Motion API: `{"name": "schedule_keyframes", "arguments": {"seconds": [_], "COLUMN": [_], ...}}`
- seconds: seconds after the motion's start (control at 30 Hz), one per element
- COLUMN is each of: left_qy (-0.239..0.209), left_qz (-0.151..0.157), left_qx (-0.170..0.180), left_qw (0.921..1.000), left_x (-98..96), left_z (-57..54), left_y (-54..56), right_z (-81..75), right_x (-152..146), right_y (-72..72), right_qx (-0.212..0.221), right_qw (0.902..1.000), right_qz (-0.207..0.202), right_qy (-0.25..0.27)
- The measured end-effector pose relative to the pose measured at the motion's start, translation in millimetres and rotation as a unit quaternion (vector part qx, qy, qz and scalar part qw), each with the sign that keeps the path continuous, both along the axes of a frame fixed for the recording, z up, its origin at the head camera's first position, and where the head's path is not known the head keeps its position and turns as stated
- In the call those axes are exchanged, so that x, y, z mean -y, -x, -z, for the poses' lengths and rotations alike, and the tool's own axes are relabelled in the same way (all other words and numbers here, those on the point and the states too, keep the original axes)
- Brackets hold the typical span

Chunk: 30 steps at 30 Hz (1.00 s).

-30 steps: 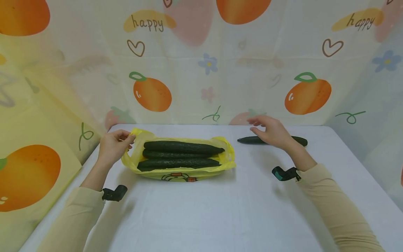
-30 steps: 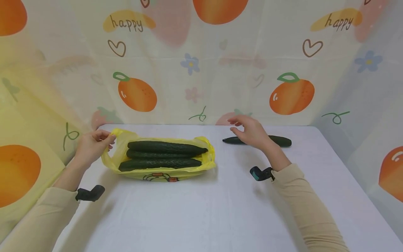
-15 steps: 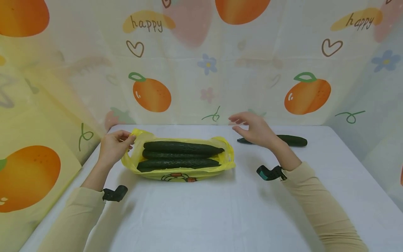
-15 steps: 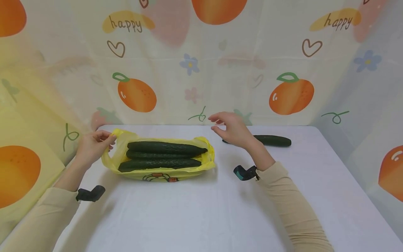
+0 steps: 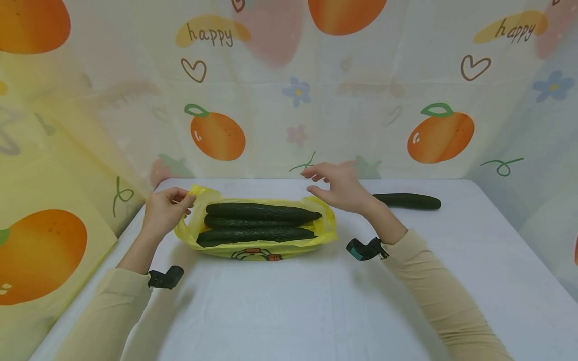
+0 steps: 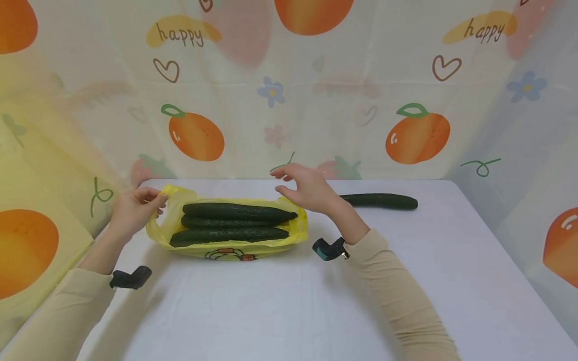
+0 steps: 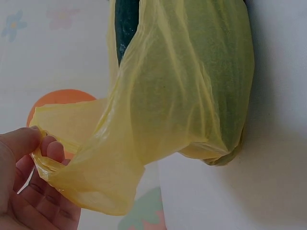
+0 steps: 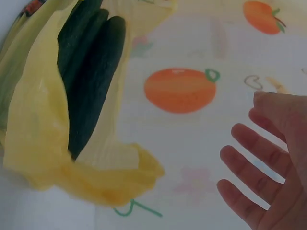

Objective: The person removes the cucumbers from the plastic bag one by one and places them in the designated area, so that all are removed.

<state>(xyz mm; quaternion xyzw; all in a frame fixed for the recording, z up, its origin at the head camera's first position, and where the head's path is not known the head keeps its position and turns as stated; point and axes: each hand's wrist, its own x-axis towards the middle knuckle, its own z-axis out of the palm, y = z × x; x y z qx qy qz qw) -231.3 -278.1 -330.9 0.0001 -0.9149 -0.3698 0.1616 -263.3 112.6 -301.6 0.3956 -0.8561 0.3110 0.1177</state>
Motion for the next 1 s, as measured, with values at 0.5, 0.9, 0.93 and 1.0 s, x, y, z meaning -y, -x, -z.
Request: {"name": "schedule_keyframes", "arguments": {"seconds": [0.5,0.9,0.93,1.0], "left_qy": [0.008,0.011,0.011,0.011], "left_qz": [-0.003,0.011,0.011,0.010], "left_qx": [0.008,-0.017,-0.017,-0.015], "left_qw": [0.9999,0.9997,0.9997,0.9998], "left_x": [0.3,-0.5,-0.6,-0.7], "left_z": [0.9,0.0,-0.3,-0.8], "left_y": [0.1,-1.6,-1.9,-2.3], "right_z": [5.4,23.1,24.8,27.9], "right_x": [50.2,75.9,77.1,78.9], "right_y": [2.9,14.0,15.2,17.3], "right_qx": [0.046,0.122,0.130,0.139], "right_qw": [0.9985,0.9916,0.9905,0.9891], "right_qz": [-0.026,-0.035,-0.038,-0.042], "right_qy": [-0.013,-0.025,-0.023,-0.026]}}
